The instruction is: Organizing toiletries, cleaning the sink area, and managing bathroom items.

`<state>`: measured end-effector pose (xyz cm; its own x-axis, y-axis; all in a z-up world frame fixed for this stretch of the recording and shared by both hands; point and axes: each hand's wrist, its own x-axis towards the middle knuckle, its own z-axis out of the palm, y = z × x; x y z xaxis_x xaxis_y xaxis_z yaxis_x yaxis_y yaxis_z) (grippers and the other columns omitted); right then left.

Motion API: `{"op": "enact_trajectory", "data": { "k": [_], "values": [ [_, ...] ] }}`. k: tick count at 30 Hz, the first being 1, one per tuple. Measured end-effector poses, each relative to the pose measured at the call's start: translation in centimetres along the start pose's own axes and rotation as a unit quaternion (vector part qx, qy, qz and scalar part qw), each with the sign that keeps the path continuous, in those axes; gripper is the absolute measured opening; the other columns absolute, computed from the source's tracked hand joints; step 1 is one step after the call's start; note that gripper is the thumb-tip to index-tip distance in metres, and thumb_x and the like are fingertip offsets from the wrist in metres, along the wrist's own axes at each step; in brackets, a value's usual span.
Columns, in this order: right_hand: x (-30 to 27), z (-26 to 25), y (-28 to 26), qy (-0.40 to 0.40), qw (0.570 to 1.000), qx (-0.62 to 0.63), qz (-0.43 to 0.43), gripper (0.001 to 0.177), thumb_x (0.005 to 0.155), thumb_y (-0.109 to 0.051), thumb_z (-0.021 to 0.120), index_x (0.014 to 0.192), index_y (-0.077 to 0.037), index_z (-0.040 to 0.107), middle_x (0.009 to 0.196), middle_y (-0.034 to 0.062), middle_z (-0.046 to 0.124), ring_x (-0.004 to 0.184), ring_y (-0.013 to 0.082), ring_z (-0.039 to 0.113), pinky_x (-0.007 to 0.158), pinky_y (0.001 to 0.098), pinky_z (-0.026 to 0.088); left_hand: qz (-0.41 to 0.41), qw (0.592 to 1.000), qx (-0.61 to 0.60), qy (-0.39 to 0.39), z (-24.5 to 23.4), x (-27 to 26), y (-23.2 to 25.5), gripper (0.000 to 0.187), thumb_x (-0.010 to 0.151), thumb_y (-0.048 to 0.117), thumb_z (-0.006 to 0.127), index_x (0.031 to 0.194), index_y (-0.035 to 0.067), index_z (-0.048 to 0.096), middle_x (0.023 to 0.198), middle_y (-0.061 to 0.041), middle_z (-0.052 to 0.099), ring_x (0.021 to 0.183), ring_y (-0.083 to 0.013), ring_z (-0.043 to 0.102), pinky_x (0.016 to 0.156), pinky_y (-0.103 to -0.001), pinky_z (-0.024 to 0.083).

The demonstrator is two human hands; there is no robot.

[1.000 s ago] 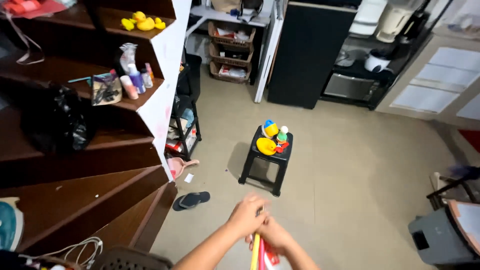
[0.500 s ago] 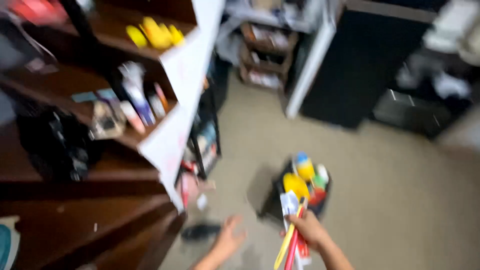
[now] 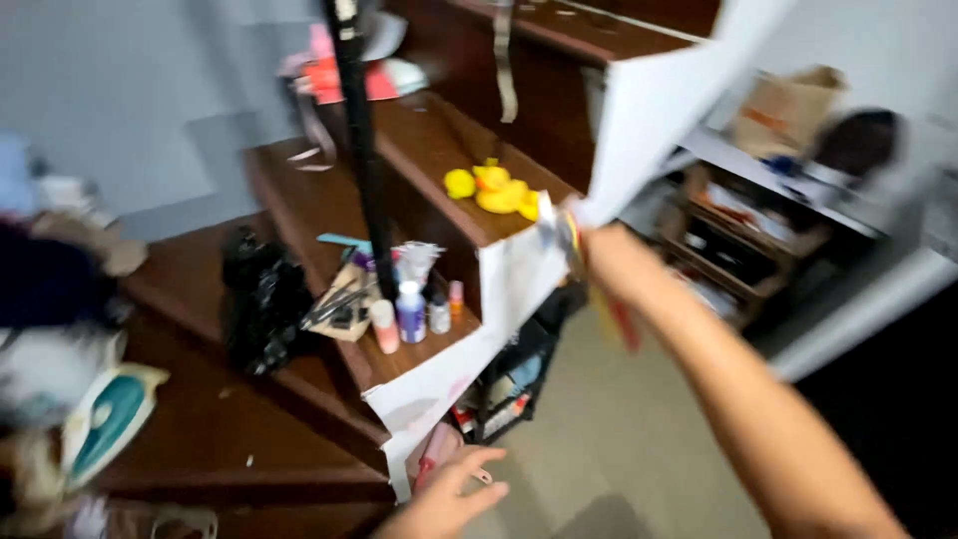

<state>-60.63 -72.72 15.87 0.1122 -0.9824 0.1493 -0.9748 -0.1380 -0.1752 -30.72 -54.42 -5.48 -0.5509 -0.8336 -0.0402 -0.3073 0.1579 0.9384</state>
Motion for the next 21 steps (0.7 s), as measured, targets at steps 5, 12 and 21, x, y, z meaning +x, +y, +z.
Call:
{"op": "enact_trajectory", "data": {
  "k": [5,12,21],
  "values": [
    [9.6,-5.7,-6.3,0.054,0.961,-0.023,-0.271,0.028,0.084,-0.021,0.070,0.106,-0.005,0.064,0.097,0.0231,0.071,0.088,0.0435,0.069,0.076,0.0516,0.055,-0.037,0.971,-0.196,0.133,-2.1,2.2,-16.1,0.047,0.095,0.026,0.072,0.136,0.006,0.061,0.127,-0.010,0.066,0.120,-0.0183,0.062,0.112,-0.030,0.044],
    [15.5,2.5,-4.5,-0.030,0.872,-0.158,-0.463,0.029,0.082,-0.018,0.068,0.110,-0.011,0.062,0.112,0.0135,0.070,0.095,0.0358,0.070,0.074,0.0479,0.057,-0.126,0.961,-0.031,0.244,-1.9,1.7,-10.7,0.051,0.089,0.016,0.072,0.138,0.011,0.060,0.129,-0.004,0.062,0.123,-0.0139,0.059,0.106,-0.029,0.043],
    [8.5,-9.3,-6.6,-0.086,0.988,0.086,-0.091,0.034,0.105,-0.038,0.051,0.120,-0.013,0.067,0.089,0.0196,0.074,0.073,0.0342,0.071,0.067,0.0434,0.054,-0.135,0.952,-0.053,0.271,-1.1,5.0,-9.9,0.049,0.084,0.017,0.072,0.133,0.015,0.066,0.121,-0.009,0.070,0.111,-0.0197,0.071,0.101,-0.031,0.054]
  ]
}}
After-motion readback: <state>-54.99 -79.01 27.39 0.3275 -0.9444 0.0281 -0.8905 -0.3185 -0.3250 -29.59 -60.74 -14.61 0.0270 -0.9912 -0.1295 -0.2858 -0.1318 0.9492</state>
